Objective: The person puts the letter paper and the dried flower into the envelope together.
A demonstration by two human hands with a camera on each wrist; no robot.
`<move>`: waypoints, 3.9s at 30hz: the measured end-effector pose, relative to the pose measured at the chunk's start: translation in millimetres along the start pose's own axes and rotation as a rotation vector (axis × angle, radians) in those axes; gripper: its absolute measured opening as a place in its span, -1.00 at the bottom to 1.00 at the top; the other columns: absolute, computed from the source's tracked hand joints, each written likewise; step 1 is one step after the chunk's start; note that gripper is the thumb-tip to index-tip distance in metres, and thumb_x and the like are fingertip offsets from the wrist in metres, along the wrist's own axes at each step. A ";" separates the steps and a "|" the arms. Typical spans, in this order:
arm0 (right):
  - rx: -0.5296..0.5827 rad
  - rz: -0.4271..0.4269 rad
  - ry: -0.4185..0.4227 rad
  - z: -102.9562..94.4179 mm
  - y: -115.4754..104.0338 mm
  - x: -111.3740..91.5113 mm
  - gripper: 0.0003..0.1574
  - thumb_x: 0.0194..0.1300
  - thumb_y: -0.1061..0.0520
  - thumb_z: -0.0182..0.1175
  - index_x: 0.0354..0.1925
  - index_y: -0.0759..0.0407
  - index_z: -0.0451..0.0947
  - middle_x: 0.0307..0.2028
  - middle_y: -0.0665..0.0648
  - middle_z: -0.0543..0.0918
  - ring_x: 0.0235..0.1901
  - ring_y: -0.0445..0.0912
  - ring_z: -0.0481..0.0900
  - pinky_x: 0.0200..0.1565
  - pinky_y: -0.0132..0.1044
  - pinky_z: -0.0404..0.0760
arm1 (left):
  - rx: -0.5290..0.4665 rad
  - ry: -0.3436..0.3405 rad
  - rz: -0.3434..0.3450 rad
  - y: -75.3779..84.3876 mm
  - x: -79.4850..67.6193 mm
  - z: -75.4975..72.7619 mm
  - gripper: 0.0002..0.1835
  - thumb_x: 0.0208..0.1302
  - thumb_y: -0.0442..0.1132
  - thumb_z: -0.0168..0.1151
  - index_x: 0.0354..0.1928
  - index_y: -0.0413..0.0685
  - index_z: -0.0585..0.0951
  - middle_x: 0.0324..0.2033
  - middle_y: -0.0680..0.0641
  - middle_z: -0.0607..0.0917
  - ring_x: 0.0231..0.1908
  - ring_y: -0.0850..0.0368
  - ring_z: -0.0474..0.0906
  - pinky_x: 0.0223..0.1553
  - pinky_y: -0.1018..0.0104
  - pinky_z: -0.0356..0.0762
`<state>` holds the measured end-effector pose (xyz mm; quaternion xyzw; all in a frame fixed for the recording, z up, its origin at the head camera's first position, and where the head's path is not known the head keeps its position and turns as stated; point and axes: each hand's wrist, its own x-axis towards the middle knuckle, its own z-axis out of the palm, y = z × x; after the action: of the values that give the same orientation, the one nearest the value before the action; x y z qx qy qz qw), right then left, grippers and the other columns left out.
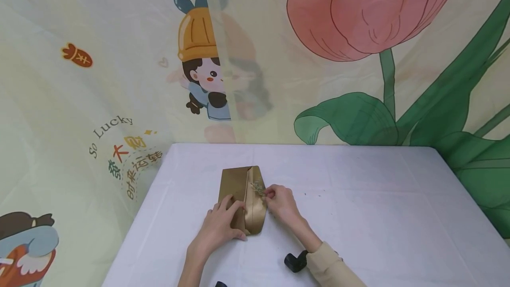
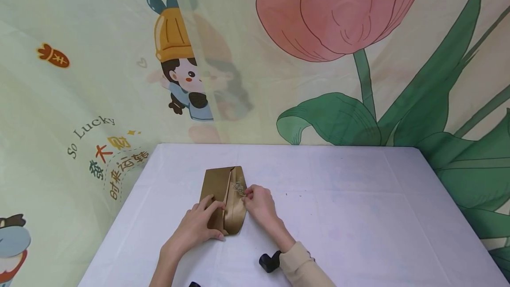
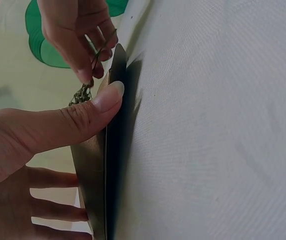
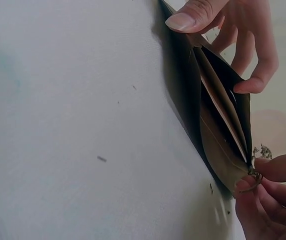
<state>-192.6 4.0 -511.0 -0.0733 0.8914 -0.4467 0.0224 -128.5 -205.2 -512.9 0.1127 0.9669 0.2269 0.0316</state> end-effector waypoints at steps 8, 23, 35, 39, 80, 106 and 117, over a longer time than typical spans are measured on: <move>0.012 0.006 -0.010 5.3 1.4 3.3 -0.86 0.18 0.33 0.40 -0.23 0.31 0.72 -0.47 0.11 0.72 -0.53 -0.18 0.56 -0.47 -0.36 0.54 | -0.003 -0.003 0.003 0.3 -0.4 -0.3 -0.15 -0.22 0.11 0.69 0.23 0.27 0.54 0.42 -0.33 0.38 0.28 -0.51 0.40 0.14 -0.49 0.40; 0.031 -0.013 -0.027 12.2 1.9 6.5 -0.84 0.16 0.32 0.41 -0.24 0.33 0.70 -0.47 0.12 0.74 -0.46 -0.14 0.64 -0.35 -0.28 0.65 | -0.009 -0.019 -0.005 1.4 0.3 -1.2 -0.15 -0.22 0.12 0.68 0.23 0.26 0.54 0.43 -0.35 0.36 0.30 -0.51 0.38 0.16 -0.49 0.38; 0.125 -0.007 -0.078 20.8 -1.9 7.9 -0.82 0.22 0.35 0.40 -0.20 0.44 0.67 -0.51 0.18 0.71 -0.69 -0.21 0.55 -0.63 -0.39 0.56 | -0.011 -0.022 -0.011 1.5 0.0 -1.2 -0.16 -0.21 0.12 0.67 0.22 0.30 0.53 0.44 -0.35 0.36 0.30 -0.51 0.38 0.16 -0.48 0.38; 0.145 0.004 -0.083 23.6 -3.7 7.7 -0.82 0.21 0.35 0.39 -0.21 0.44 0.67 -0.52 0.18 0.71 -0.72 -0.17 0.58 -0.66 -0.38 0.56 | -0.009 -0.022 -0.009 1.1 0.3 -1.1 -0.16 -0.21 0.12 0.67 0.23 0.29 0.53 0.44 -0.34 0.36 0.30 -0.51 0.38 0.17 -0.51 0.36; 0.190 -0.053 -0.160 40.5 -5.7 8.1 -0.69 0.26 0.41 0.26 -0.02 0.50 0.63 -0.58 0.09 0.68 -0.74 -0.18 0.61 -0.65 -0.43 0.54 | -0.015 -0.028 -0.017 1.1 2.5 0.7 -0.20 -0.19 0.11 0.67 0.19 0.27 0.55 0.45 -0.35 0.35 0.33 -0.51 0.35 0.14 -0.39 0.40; -0.014 -0.089 -0.228 38.5 -0.6 9.7 -0.55 0.33 0.29 0.24 0.18 0.34 0.62 -0.69 -0.08 0.42 -0.72 -0.26 0.31 -0.66 -0.44 0.23 | 0.003 -0.029 -0.008 2.7 5.5 4.4 -0.15 -0.18 0.10 0.67 0.27 0.23 0.56 0.45 -0.36 0.34 0.35 -0.51 0.32 0.12 -0.36 0.40; 0.004 -0.193 -0.122 29.8 -0.6 9.3 -0.77 0.31 0.33 0.22 -0.09 0.30 0.72 -0.40 0.12 0.76 -0.55 -0.24 0.50 -0.54 -0.44 0.45 | 0.038 -0.033 0.003 4.2 3.2 6.7 -0.10 -0.17 0.10 0.68 0.33 0.17 0.56 0.44 -0.37 0.34 0.35 -0.50 0.30 0.12 -0.34 0.38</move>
<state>-198.6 -21.4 -528.1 -0.1859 0.8763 -0.4432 0.0335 -129.9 -197.9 -517.1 0.1185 0.9702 0.2067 0.0450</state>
